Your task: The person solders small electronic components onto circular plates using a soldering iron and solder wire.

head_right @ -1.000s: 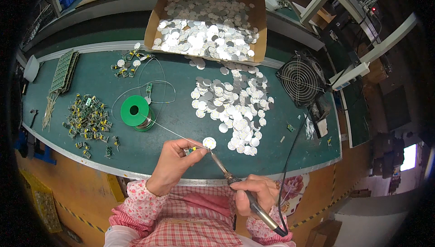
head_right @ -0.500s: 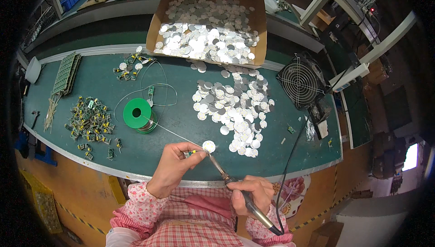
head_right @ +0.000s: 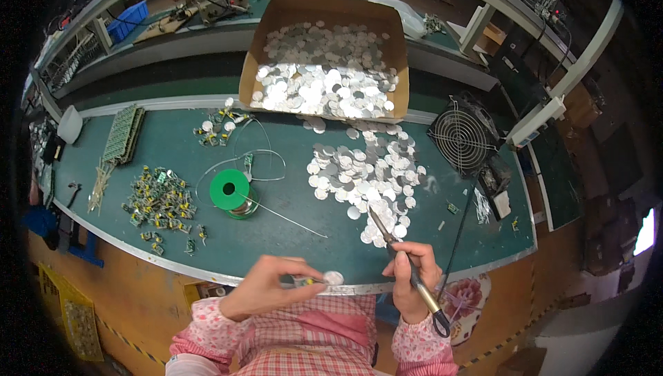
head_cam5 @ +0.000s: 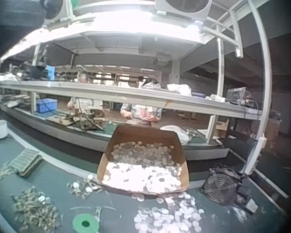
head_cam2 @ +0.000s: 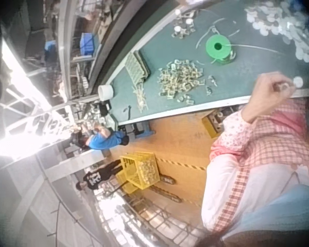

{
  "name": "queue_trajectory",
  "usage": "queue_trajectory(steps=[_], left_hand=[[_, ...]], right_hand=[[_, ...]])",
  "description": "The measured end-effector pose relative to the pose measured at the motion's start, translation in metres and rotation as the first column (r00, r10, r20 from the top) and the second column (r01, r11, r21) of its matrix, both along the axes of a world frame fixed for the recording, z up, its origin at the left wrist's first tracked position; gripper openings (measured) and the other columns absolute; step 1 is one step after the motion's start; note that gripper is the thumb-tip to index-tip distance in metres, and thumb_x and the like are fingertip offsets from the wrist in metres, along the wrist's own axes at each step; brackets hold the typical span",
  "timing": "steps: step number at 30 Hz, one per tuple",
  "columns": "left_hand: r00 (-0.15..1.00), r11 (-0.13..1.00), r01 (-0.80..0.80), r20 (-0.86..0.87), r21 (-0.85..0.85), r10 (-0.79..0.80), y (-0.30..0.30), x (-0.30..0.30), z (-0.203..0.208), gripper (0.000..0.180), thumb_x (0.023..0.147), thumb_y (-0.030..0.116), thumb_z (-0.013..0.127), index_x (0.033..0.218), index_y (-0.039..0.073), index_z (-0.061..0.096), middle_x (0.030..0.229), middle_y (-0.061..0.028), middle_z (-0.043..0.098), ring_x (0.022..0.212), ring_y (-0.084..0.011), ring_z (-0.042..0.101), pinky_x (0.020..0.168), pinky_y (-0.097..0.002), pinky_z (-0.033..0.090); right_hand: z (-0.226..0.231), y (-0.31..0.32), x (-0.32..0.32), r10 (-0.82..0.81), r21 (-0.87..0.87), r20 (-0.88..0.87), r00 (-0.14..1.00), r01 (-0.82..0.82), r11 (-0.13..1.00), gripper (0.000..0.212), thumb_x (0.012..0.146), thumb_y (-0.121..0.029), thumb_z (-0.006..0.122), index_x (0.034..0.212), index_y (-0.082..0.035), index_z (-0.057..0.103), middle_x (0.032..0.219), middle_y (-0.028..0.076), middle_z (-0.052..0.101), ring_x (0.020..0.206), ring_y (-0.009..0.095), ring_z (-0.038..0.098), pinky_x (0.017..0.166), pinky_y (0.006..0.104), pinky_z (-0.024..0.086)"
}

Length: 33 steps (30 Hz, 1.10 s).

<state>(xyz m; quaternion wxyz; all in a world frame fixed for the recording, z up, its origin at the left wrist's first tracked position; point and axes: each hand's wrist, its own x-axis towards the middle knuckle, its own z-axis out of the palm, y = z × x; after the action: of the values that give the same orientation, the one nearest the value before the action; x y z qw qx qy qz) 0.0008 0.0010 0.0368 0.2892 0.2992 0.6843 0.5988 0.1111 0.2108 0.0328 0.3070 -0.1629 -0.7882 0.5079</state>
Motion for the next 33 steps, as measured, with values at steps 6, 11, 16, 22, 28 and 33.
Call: queue_trajectory(steps=[6,11,16,22,28,33], left_hand=[[0.634,0.828,-0.561,-0.645,-0.003,0.427,-0.03,-0.114,0.046,0.024,0.081,0.02,0.069,0.096,0.001,0.07,0.079,-0.0089,0.067,0.068,-0.015,0.058,0.064,-0.0282,0.045],[0.356,0.669,-0.742,-0.868,-0.039,0.345,-0.056,-0.183,0.028,0.036,0.079,0.031,0.072,0.1,0.003,0.069,0.087,-0.0122,0.068,0.08,-0.0204,0.06,0.069,-0.0336,0.048],[0.816,0.88,-0.202,-0.57,-0.43,-0.091,-0.042,-0.199,0.012,0.022,0.077,0.007,0.068,0.099,0.008,0.071,0.091,-0.0101,0.068,0.075,-0.0205,0.063,0.069,-0.0324,0.05],[0.607,0.734,-0.097,-0.624,-0.672,-0.492,-0.016,-0.217,-0.008,0.027,0.068,0.001,0.063,0.093,0.008,0.069,0.074,-0.0076,0.064,0.071,-0.0251,0.062,0.067,-0.035,0.049],[0.856,0.878,0.128,-0.396,-0.462,-0.333,-0.03,-0.235,0.02,0.02,0.076,-0.003,0.064,0.095,0.003,0.065,0.074,0.0022,0.056,0.069,-0.0053,0.051,0.063,-0.0226,0.045],[0.713,0.749,-0.456,-0.701,-0.481,-0.015,-0.081,-0.233,0.056,0.026,0.079,0.01,0.07,0.103,0.002,0.065,0.071,-0.0002,0.055,0.067,-0.0084,0.052,0.06,-0.0248,0.043]], right_hand=[[-0.039,-0.001,0.007,-0.182,-0.127,-0.021,0.983,0.178,0.976,0.02,0.094,-0.02,0.05,0.1,-0.001,0.053,0.06,0.004,0.057,0.054,0.008,0.052,0.05,0.0214,0.04],[-0.048,0.0,0.006,-0.239,-0.187,-0.049,0.97,0.226,0.956,0.021,0.094,-0.022,0.05,0.1,-0.002,0.053,0.062,0.003,0.056,0.055,0.008,0.052,0.051,0.0208,0.04],[-0.054,0.004,0.007,-0.235,-0.178,-0.013,0.972,0.229,0.957,0.022,0.094,-0.023,0.05,0.1,-0.002,0.054,0.06,0.003,0.055,0.053,0.007,0.051,0.051,0.021,0.039],[-0.053,0.002,0.008,-0.287,-0.206,-0.033,0.957,0.274,0.939,0.021,0.095,-0.022,0.049,0.1,-0.002,0.054,0.062,0.002,0.054,0.053,0.007,0.05,0.05,0.0204,0.038],[-0.054,0.001,0.006,-0.315,-0.196,0.011,0.949,0.311,0.93,0.02,0.095,-0.02,0.047,0.101,-0.002,0.054,0.063,0.002,0.053,0.054,0.007,0.05,0.051,0.0201,0.038],[-0.058,0.002,0.0,-0.317,-0.181,-0.05,0.947,0.304,0.935,0.021,0.097,-0.02,0.044,0.102,-0.003,0.055,0.06,0.0,0.049,0.052,0.005,0.043,0.049,0.0198,0.032]])
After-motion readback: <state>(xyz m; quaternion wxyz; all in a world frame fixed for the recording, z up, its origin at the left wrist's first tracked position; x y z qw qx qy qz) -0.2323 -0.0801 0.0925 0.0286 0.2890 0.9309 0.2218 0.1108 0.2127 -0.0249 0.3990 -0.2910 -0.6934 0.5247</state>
